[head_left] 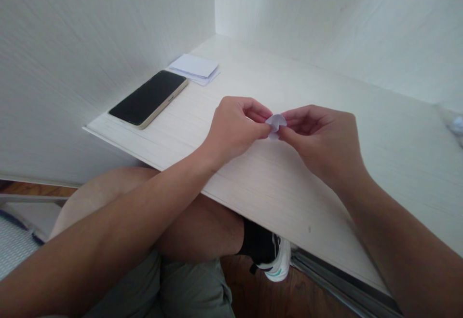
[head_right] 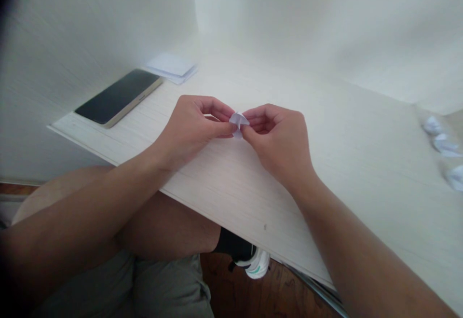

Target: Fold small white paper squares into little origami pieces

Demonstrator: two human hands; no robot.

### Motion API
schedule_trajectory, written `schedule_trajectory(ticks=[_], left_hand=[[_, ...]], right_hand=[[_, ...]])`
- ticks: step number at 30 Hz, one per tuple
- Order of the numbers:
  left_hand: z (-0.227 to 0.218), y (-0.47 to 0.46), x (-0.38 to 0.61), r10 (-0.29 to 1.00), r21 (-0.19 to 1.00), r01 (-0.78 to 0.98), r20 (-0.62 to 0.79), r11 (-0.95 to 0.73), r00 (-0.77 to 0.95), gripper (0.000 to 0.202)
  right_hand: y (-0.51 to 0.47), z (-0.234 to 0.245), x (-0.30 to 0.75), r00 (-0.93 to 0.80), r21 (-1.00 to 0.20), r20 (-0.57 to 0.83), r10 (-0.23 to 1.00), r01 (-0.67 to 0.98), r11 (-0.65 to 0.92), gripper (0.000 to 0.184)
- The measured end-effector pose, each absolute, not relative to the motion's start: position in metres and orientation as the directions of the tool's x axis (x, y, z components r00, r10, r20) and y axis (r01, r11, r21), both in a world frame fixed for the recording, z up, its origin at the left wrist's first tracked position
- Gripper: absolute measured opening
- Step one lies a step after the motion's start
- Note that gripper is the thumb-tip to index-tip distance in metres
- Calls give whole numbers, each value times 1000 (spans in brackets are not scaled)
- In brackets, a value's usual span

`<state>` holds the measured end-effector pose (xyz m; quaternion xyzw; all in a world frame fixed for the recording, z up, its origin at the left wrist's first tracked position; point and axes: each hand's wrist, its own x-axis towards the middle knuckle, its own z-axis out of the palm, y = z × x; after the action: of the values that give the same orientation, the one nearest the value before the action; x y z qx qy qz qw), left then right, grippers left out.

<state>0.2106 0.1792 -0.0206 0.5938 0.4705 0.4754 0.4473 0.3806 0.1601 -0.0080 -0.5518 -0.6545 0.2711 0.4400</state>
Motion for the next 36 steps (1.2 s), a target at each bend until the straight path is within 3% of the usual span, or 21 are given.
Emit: schedule_trajectory(ticks=[7,18,24,30,36], left_hand=[[-23,179,218,964,924,283,266,-259,12,14],[-22,175,227,911,824,468,403,-319,-88,10],[-24,172,229,903,848,426,406,-315,-142,12],[-25,171,232,889,868,371,418,-331,-185,16],[-26,170,235,900,896,287,397,-338,-180,19]], right_hand=[[154,-8,371,44,-657,402,915,710,254,6],[148,-7,363,-19,-497,474,880,820,285,9],[149,-9,359,-29,-398,551,834,870,293,12],[150,-9,357,-123,-225,594,795,923,311,17],[151,-9,362,-214,-139,620,755,917,374,21]])
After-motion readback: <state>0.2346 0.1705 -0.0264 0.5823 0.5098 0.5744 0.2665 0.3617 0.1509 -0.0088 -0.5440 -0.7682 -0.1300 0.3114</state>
